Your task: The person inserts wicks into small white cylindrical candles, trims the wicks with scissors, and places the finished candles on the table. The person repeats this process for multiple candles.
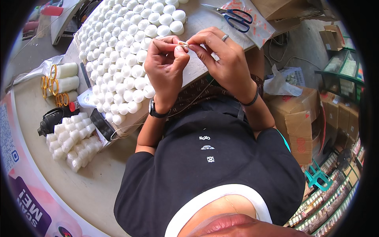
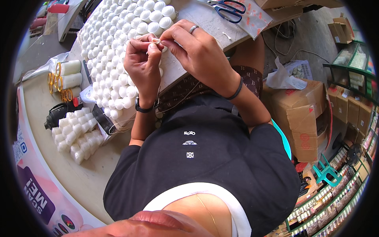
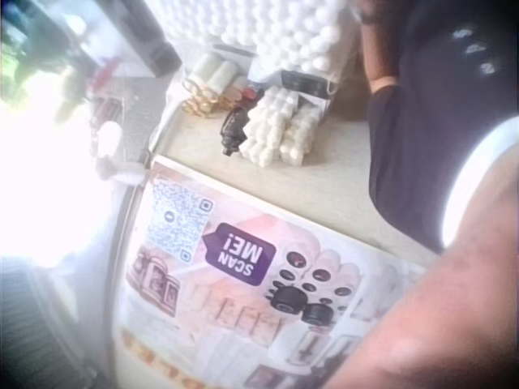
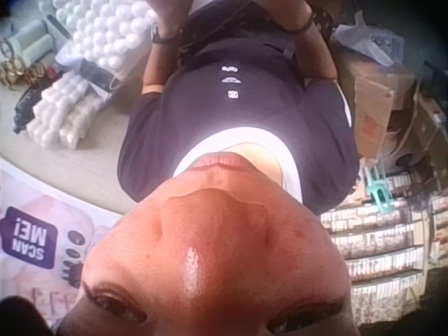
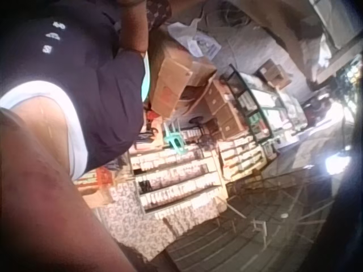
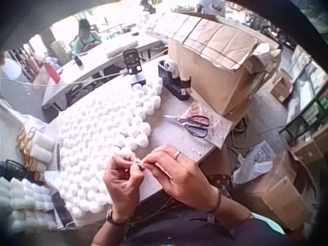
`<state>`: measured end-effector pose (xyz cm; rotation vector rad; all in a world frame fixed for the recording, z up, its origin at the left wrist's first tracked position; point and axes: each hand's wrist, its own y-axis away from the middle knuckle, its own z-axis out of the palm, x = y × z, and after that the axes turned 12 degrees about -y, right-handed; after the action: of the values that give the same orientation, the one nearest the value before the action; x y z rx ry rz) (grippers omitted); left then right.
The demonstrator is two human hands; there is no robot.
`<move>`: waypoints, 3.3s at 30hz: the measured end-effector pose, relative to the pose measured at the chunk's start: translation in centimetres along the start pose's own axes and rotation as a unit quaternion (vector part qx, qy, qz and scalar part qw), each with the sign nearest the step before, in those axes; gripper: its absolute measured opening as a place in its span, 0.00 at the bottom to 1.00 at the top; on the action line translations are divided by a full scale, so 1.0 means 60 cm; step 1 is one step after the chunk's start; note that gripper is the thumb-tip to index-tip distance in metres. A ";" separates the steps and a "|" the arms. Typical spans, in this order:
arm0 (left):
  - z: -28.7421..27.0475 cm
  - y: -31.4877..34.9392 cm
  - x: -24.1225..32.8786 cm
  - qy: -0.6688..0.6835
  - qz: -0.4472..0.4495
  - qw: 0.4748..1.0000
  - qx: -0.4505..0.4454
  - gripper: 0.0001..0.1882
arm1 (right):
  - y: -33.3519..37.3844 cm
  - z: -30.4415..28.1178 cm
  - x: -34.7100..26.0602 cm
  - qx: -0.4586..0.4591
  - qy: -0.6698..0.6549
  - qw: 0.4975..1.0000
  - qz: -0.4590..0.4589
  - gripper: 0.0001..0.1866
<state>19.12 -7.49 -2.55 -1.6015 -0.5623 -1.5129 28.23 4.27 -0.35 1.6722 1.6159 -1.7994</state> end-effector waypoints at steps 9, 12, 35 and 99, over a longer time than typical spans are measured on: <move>-0.014 0.007 0.016 -0.023 0.006 0.999 -0.041 0.06 | 0.005 -0.001 -0.001 0.036 -0.013 0.999 -0.017 0.09; -0.019 0.008 0.027 -0.040 -0.020 0.998 -0.048 0.05 | 0.010 -0.003 0.004 0.035 0.053 0.996 -0.055 0.09; -0.037 -0.017 0.024 -0.150 0.086 0.982 -0.075 0.09 | 0.019 -0.008 -0.009 0.079 -0.047 0.996 -0.010 0.08; -0.034 0.009 0.024 0.194 -0.217 0.952 -0.093 0.12 | 0.037 0.024 0.011 0.111 -0.069 0.991 -0.020 0.10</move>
<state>18.60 -9.74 -1.48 -1.3104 -0.5846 -2.2044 28.84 2.64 -2.47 1.5690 1.4483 -2.1320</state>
